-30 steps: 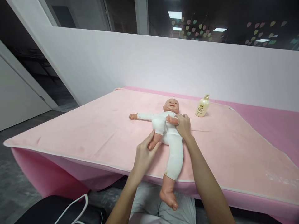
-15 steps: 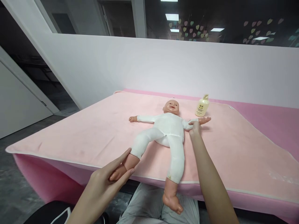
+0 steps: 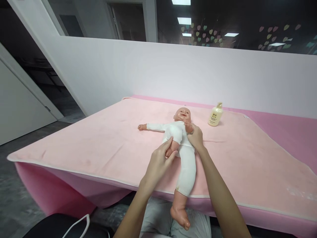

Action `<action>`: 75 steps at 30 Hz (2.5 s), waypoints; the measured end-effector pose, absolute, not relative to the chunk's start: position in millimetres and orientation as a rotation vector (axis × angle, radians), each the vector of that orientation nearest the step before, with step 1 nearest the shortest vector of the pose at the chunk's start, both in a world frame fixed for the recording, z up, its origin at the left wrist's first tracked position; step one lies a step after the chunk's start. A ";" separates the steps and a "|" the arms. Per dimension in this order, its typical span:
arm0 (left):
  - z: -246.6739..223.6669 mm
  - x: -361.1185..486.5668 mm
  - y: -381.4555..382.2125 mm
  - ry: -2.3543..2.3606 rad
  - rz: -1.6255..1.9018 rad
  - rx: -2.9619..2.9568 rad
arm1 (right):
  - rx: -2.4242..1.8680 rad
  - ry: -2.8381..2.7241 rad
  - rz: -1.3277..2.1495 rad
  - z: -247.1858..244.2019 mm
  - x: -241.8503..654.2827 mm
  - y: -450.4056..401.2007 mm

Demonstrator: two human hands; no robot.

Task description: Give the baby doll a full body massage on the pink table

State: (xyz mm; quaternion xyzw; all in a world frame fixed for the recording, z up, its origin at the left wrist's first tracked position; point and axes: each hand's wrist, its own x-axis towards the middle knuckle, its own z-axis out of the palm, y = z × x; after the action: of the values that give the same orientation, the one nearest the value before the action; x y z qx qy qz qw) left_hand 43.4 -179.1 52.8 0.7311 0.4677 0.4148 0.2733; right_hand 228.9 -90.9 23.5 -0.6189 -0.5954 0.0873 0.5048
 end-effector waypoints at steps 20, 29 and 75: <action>49.2 -5.3 -223.1 1.447 1.103 1.796 | -1.326 -0.554 0.595 17.2 250.9 -79.4; 54.9 46.0 -170.3 1.246 1.074 2.037 | -1.394 -1.310 0.334 28.8 221.3 -94.5; 58.7 48.8 -151.5 1.205 1.002 2.047 | -1.357 -1.325 0.264 25.7 217.5 -94.4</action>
State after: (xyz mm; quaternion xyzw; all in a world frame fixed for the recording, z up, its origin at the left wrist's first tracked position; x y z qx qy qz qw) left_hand 48.8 -151.5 58.7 0.7626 0.4490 0.3734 0.2782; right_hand 217.5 -94.4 25.7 -0.5794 -0.5658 0.1127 0.5758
